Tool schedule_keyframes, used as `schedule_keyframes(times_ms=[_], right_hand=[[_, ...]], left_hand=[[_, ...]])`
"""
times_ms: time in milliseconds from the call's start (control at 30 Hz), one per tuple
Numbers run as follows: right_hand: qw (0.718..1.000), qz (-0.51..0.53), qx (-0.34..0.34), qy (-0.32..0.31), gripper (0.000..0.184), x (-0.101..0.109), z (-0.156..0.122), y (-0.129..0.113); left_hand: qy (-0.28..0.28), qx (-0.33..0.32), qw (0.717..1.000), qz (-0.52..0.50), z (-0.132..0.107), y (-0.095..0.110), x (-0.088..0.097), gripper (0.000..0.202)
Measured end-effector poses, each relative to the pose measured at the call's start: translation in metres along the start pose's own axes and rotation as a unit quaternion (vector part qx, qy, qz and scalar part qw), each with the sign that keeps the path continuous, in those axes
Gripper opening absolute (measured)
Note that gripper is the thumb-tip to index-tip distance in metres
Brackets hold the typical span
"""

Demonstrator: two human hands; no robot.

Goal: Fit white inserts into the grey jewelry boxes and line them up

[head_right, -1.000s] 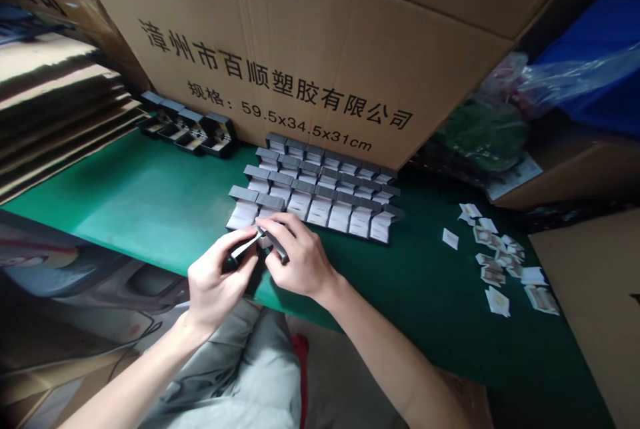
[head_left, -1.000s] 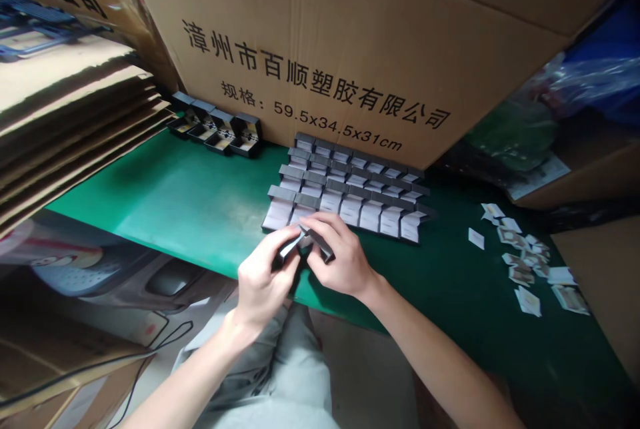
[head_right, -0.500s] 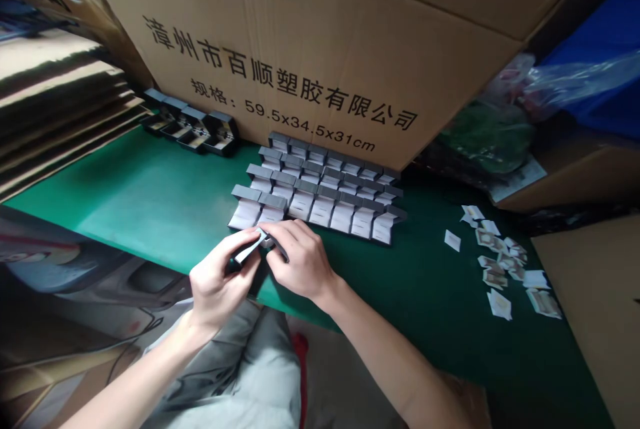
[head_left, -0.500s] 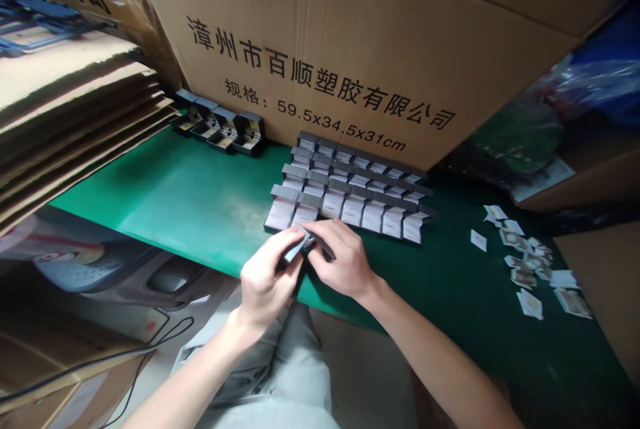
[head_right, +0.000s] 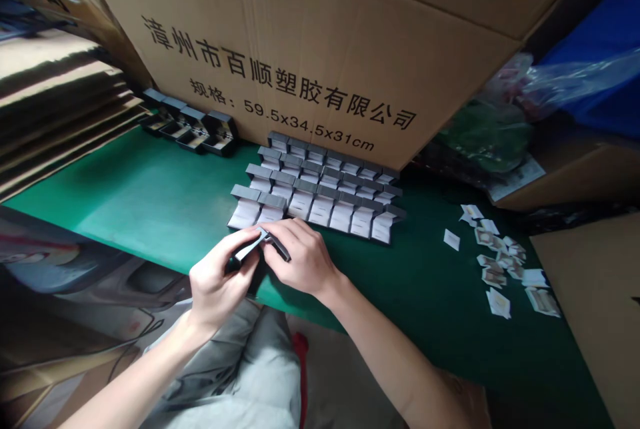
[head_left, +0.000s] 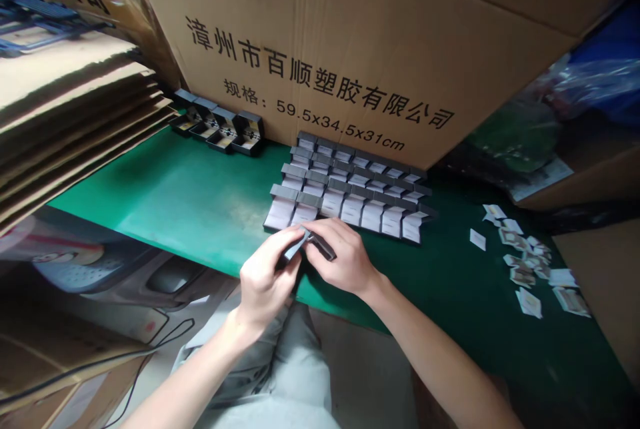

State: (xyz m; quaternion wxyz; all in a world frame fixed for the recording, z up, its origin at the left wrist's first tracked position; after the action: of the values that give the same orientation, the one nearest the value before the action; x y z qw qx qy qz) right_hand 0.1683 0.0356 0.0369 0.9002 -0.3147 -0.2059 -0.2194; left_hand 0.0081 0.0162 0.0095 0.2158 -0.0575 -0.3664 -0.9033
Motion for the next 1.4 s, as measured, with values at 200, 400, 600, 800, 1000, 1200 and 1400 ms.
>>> schedule_keyframes(times_ms=[200, 400, 600, 800, 1000, 1200, 1400], right_hand=[[1.0, 0.003, -0.017, -0.007, 0.024, -0.0012, -0.0017, 0.0015], [1.0, -0.003, -0.013, 0.001, 0.024, -0.0006, -0.0016, 0.0016], [1.0, -0.01, 0.003, 0.004, 0.028, -0.0006, -0.0013, 0.0018], [1.0, -0.011, 0.011, 0.021, 0.027, 0.0025, -0.0003, -0.0019], [1.0, -0.011, 0.005, 0.022, 0.026, 0.0029, -0.0014, -0.0036], [0.999, -0.02, 0.009, 0.03, 0.029, 0.0041, 0.0005, -0.0032], [0.999, -0.022, 0.022, 0.026, 0.05, 0.0032, -0.001, -0.0003]], left_hand=[[-0.017, 0.002, 1.0, 0.005, -0.0003, -0.0012, -0.0007, 0.036], [-0.018, 0.007, 1.0, 0.015, -0.0004, -0.0008, -0.0016, 0.035], [-0.021, 0.02, 0.999, 0.028, 0.0005, -0.0009, -0.0017, 0.033], [-0.016, 0.007, 1.0, 0.019, -0.0007, -0.0016, -0.0013, 0.033], [-0.015, 0.005, 1.0, 0.017, 0.0019, 0.0007, -0.0013, 0.033], [-0.016, 0.011, 1.0, 0.022, 0.0036, 0.002, -0.0014, 0.032], [-0.016, 0.029, 0.999, 0.035, 0.0032, 0.0008, -0.0013, 0.033]])
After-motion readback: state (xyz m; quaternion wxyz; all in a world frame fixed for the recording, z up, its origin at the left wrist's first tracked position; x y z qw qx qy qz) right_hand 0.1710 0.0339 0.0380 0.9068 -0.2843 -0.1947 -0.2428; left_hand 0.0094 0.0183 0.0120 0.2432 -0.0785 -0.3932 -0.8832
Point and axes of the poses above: each hand's wrist, its own z-axis towards the middle knuckle, its own x-axis out of the back of the hand, y = z × x, the point moved 5 cm from there along z, towards the middle knuckle, and after that the axes turned 6 degrees about y, right-handed, at the moved point
